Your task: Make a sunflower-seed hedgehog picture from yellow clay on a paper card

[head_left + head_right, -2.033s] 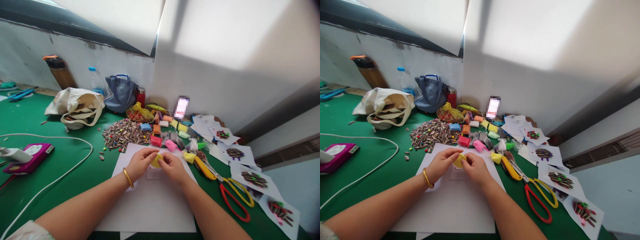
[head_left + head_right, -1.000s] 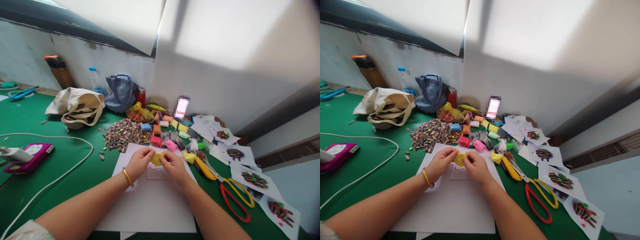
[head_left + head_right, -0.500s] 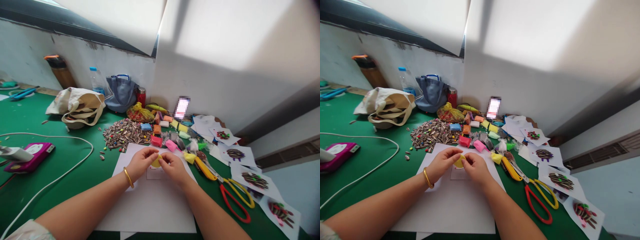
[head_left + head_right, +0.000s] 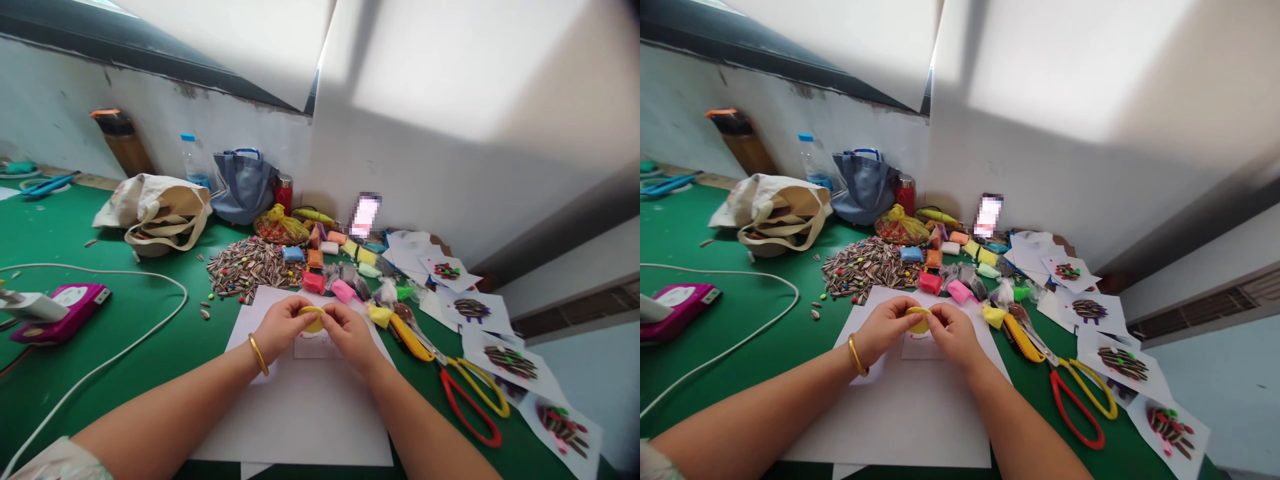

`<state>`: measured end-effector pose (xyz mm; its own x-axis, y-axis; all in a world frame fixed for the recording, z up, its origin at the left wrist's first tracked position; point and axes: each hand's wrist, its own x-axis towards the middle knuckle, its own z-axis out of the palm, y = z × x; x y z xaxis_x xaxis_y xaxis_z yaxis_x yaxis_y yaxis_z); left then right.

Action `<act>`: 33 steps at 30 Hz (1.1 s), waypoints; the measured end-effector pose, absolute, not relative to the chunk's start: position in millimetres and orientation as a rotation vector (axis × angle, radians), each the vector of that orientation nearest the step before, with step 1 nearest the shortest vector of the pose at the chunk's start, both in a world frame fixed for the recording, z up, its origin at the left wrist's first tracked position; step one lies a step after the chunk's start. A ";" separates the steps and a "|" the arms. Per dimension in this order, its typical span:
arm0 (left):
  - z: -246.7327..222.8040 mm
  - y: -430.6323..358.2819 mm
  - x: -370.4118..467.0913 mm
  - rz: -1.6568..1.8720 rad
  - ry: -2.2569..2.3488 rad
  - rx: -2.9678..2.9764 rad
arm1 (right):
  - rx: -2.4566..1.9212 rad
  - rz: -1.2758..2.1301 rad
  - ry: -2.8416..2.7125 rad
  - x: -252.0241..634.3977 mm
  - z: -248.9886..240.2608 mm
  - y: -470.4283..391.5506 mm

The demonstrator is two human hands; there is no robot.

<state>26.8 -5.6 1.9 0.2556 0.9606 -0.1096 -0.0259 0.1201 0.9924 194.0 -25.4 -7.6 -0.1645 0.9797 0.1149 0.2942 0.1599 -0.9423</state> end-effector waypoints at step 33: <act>-1.4 -6.3 25.0 0.951 1.048 1.403 | -1.321 0.942 -1.732 192.6 -6.6 -27.0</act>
